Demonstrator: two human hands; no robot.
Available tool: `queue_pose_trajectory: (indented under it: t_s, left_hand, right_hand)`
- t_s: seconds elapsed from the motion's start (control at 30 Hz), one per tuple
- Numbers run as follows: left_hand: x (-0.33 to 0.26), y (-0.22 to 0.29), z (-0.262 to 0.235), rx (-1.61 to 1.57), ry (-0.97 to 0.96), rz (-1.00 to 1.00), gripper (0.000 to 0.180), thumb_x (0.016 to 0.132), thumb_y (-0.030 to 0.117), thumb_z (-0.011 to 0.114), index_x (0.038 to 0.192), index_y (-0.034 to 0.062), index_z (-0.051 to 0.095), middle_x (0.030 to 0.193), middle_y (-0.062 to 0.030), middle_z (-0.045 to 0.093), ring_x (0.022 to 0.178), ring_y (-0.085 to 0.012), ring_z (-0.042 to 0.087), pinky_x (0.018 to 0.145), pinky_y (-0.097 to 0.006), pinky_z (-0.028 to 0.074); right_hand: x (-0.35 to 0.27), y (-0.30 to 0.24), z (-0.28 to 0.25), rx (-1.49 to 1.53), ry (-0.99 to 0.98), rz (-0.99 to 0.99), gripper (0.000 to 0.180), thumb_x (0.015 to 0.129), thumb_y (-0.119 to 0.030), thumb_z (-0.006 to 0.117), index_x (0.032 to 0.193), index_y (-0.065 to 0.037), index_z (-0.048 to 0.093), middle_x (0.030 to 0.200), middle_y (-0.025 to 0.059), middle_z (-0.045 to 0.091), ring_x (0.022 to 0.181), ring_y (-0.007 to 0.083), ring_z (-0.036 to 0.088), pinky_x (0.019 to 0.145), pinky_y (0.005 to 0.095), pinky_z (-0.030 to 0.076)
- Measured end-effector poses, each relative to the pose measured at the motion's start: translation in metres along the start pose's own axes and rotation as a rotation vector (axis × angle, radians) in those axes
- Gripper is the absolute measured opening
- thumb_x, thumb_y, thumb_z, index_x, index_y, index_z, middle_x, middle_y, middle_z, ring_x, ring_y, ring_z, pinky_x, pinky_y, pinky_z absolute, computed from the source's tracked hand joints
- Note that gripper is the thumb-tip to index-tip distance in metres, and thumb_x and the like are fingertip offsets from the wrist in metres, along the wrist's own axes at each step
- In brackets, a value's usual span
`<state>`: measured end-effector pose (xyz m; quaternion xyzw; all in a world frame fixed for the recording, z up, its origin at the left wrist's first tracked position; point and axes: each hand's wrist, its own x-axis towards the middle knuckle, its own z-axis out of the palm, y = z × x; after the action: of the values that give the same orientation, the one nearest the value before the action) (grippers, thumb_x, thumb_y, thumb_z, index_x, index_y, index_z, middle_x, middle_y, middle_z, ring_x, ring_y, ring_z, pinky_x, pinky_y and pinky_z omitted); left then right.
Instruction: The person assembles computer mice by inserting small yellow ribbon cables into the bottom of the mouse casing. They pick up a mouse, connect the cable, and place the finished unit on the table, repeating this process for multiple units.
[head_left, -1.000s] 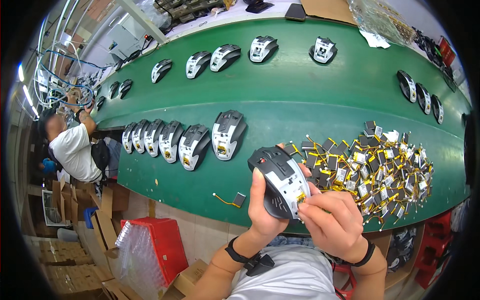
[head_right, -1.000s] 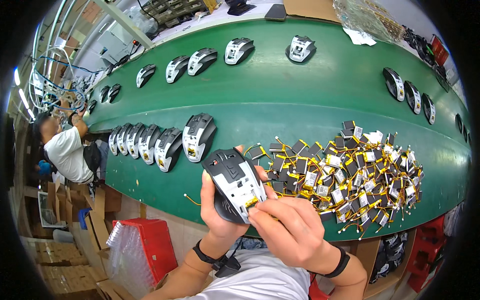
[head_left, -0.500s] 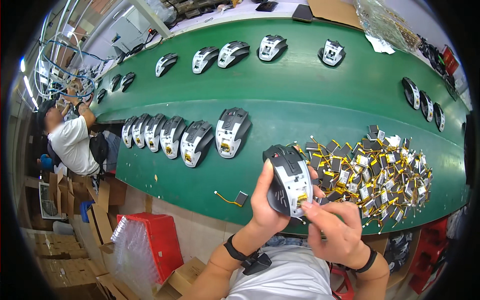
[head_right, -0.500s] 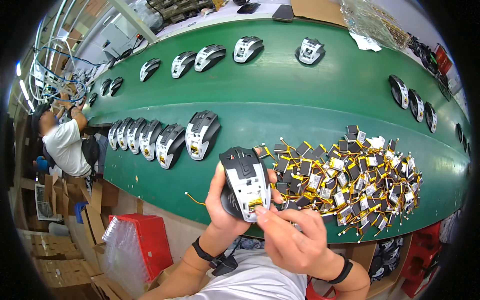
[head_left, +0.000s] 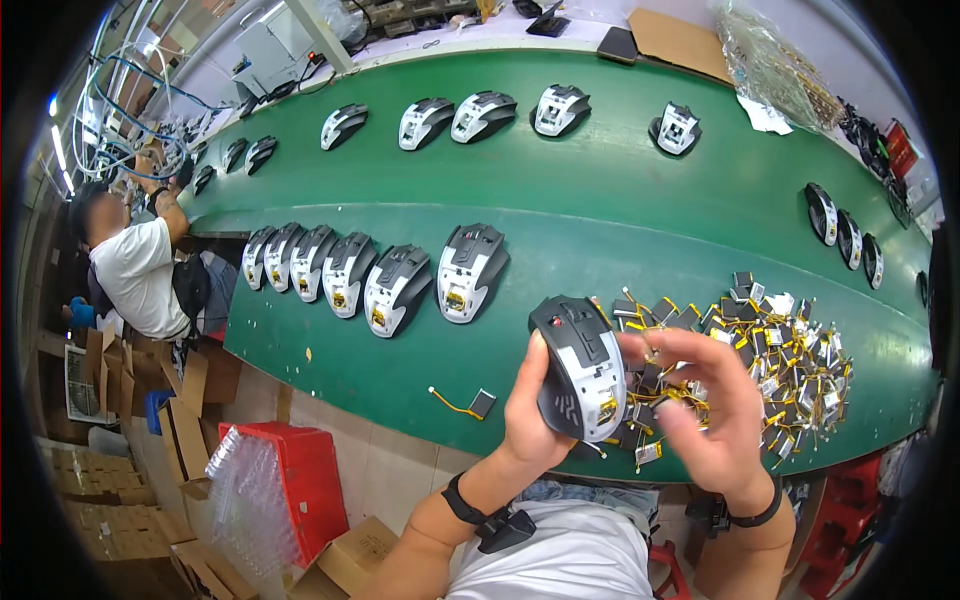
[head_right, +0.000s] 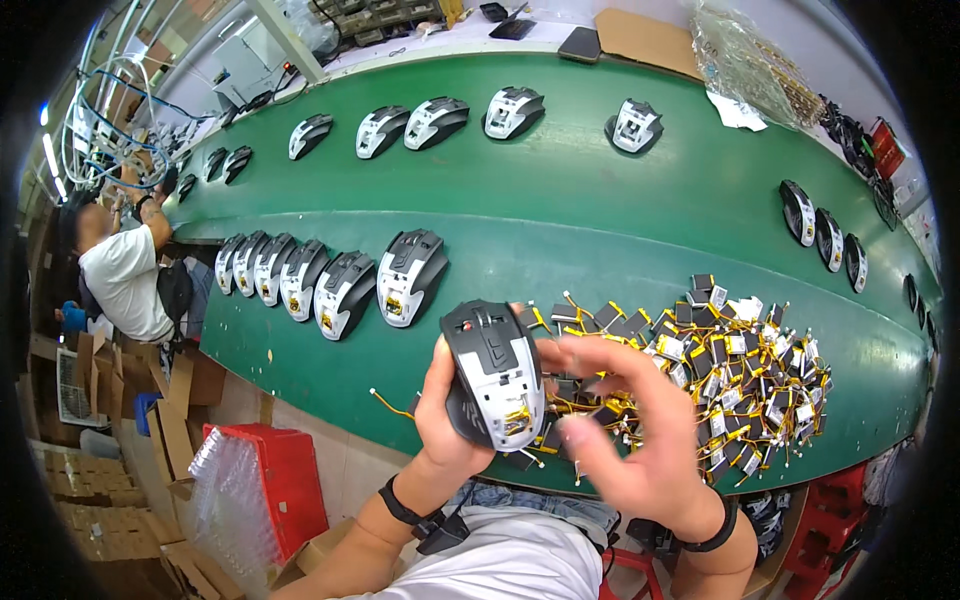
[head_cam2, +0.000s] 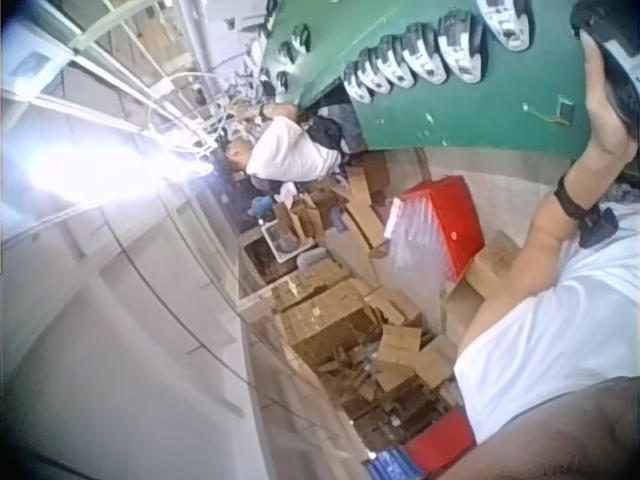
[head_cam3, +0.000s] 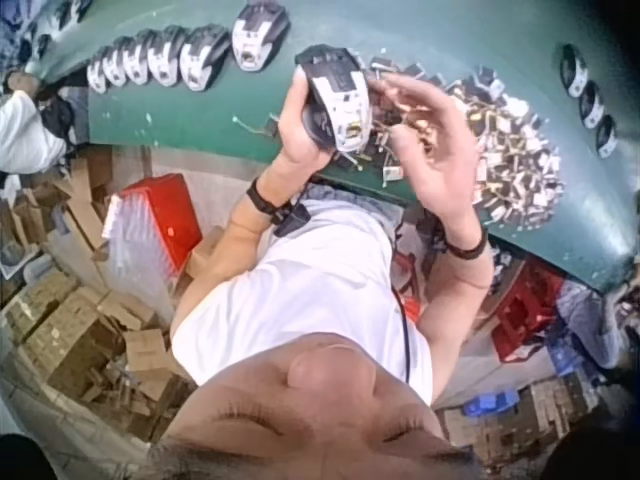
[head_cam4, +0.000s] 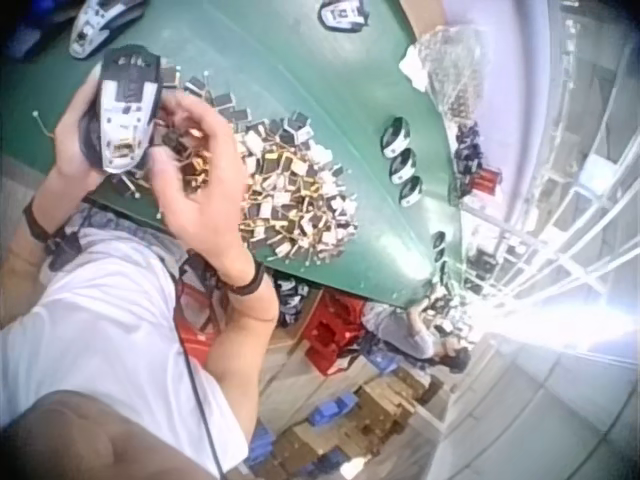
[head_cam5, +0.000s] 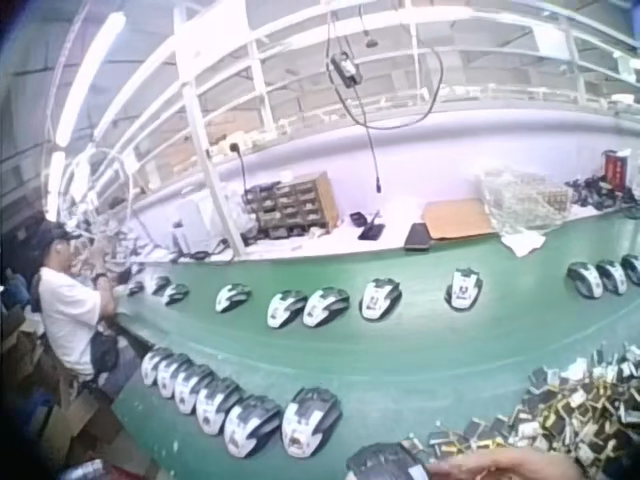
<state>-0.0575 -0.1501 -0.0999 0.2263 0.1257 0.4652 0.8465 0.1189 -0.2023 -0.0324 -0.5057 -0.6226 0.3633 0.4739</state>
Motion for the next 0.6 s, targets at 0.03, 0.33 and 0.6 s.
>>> queue_pose_trajectory:
  t_s: [0.03,0.33,0.6]
  left_hand:
    - [0.0,-0.004,0.009,0.107,0.048,0.059,0.063,0.102,0.051,0.03,0.145,0.0045,0.03,0.139,-0.0207,0.047,0.123,-0.0319,0.053,0.103,-0.043,0.043]
    - [0.003,0.017,0.014,0.664,-0.029,0.106,0.084,0.098,0.058,0.035,0.155,0.0049,0.004,0.159,-0.0177,0.016,0.144,-0.0319,0.027,0.114,-0.043,0.025]
    - [-0.02,0.048,0.004,0.645,0.06,0.115,0.055,0.094,0.026,0.051,0.14,-0.0004,0.038,0.145,-0.0205,0.042,0.128,-0.0311,0.05,0.102,-0.039,0.042]
  right_hand:
    - [0.004,-0.005,0.007,0.068,-0.063,0.028,0.055,0.079,-0.014,0.071,0.129,0.0,0.052,0.13,0.0201,0.057,0.115,0.0275,0.059,0.092,0.0371,0.049]
    - [0.089,0.028,-0.053,-0.229,-0.012,-0.066,0.054,0.085,-0.033,0.072,0.13,-0.006,0.058,0.125,0.0138,0.063,0.106,0.0226,0.062,0.087,0.0366,0.052]
    - [0.19,0.167,-0.219,-1.707,-0.198,0.738,0.053,0.083,-0.044,0.064,0.12,-0.006,0.063,0.111,0.0215,0.068,0.103,0.0385,0.065,0.088,0.0445,0.053]
